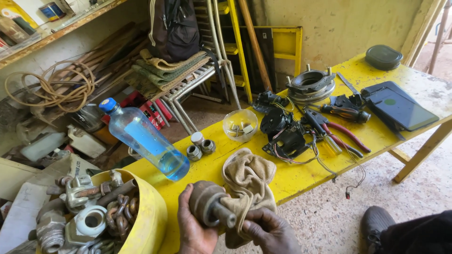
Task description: Repairing a metal mechanical assembly using a screwdriver and a cloth on a workbench
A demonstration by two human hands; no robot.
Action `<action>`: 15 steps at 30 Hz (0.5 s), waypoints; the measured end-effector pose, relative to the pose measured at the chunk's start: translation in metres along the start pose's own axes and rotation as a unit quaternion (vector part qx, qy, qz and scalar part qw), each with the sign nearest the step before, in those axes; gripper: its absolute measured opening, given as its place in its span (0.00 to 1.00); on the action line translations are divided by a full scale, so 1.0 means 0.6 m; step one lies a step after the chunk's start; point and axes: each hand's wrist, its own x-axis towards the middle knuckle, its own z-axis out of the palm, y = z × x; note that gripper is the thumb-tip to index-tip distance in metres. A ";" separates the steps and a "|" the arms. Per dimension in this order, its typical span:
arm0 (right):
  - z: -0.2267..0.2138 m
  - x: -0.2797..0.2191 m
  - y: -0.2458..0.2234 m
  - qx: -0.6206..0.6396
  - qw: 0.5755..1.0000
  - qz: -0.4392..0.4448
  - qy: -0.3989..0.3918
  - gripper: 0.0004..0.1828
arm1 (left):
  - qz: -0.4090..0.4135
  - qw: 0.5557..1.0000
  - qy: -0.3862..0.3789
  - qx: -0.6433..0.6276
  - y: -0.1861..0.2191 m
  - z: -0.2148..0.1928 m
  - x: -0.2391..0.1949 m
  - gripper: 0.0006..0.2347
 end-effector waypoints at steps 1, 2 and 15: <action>0.008 0.003 -0.008 -0.006 1.000 0.001 0.001 0.05 | -0.010 1.000 -0.014 0.016 0.002 -0.006 0.009 0.30; 0.008 0.015 -0.035 -0.007 1.000 -0.001 -0.002 0.05 | -0.008 1.000 -0.016 0.014 0.005 0.004 0.010 0.30; 0.061 -0.013 -0.311 -0.157 0.986 0.050 -0.008 0.16 | 0.158 0.983 0.050 -0.079 0.003 -0.016 0.013 0.15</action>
